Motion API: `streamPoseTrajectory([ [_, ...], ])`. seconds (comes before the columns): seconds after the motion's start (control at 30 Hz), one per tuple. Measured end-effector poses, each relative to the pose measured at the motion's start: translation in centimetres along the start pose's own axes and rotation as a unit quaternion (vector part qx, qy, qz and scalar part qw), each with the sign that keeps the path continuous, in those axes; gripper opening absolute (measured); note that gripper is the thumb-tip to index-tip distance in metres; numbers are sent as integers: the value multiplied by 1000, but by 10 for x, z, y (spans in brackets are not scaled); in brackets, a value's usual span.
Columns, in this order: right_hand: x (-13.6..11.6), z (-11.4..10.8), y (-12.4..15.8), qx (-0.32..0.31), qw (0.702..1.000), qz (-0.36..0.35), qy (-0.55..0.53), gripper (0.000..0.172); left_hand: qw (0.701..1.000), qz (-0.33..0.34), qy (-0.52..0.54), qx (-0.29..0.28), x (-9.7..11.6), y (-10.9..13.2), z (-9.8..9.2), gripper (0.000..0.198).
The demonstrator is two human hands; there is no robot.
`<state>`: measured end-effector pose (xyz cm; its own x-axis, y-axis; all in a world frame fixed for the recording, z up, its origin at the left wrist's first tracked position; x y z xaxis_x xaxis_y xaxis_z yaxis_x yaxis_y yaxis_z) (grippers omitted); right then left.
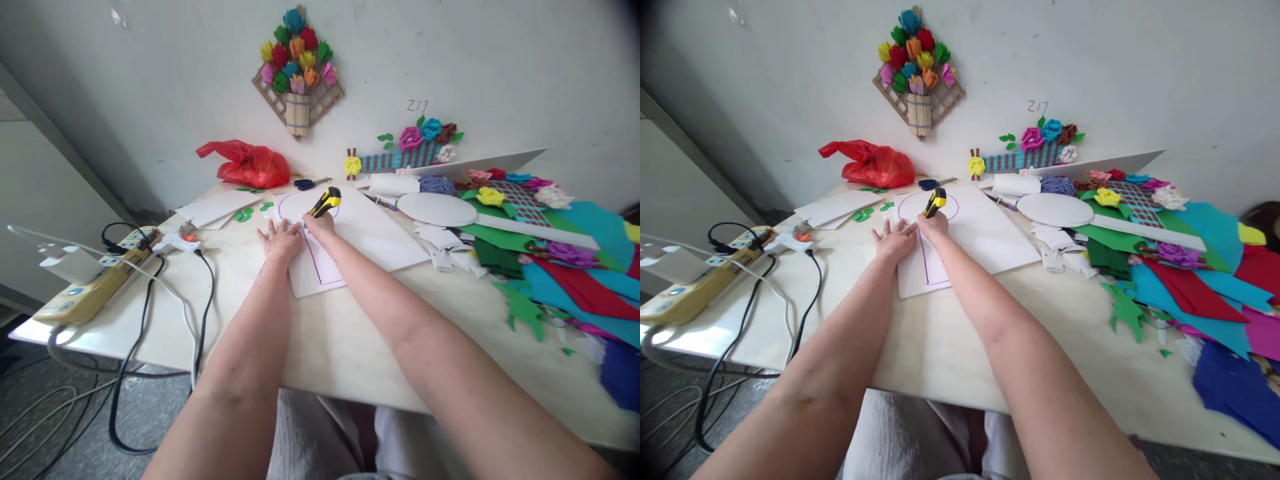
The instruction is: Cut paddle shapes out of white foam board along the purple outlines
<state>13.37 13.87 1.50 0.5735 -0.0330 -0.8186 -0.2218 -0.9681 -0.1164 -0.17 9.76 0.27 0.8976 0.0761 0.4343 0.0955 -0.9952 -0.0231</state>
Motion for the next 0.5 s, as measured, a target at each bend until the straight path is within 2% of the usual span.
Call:
streamPoseTrajectory([
  [0.5, 1, -1, 0, -2, 1000, -8, 12, 17, 1000, 3, 1, 6, 1, 0, -2, 53],
])
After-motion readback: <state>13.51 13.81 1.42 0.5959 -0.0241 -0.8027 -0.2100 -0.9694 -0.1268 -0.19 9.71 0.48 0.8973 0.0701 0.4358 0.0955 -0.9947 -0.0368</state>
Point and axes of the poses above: each hand's wrist, its own y-axis away from the middle knuckle, its own z-axis out of the palm, x = y × z, the point moved 10 cm from there along -y, towards the middle knuckle, and after that the axes turned 13 degrees about y, right-handed, at the moved point
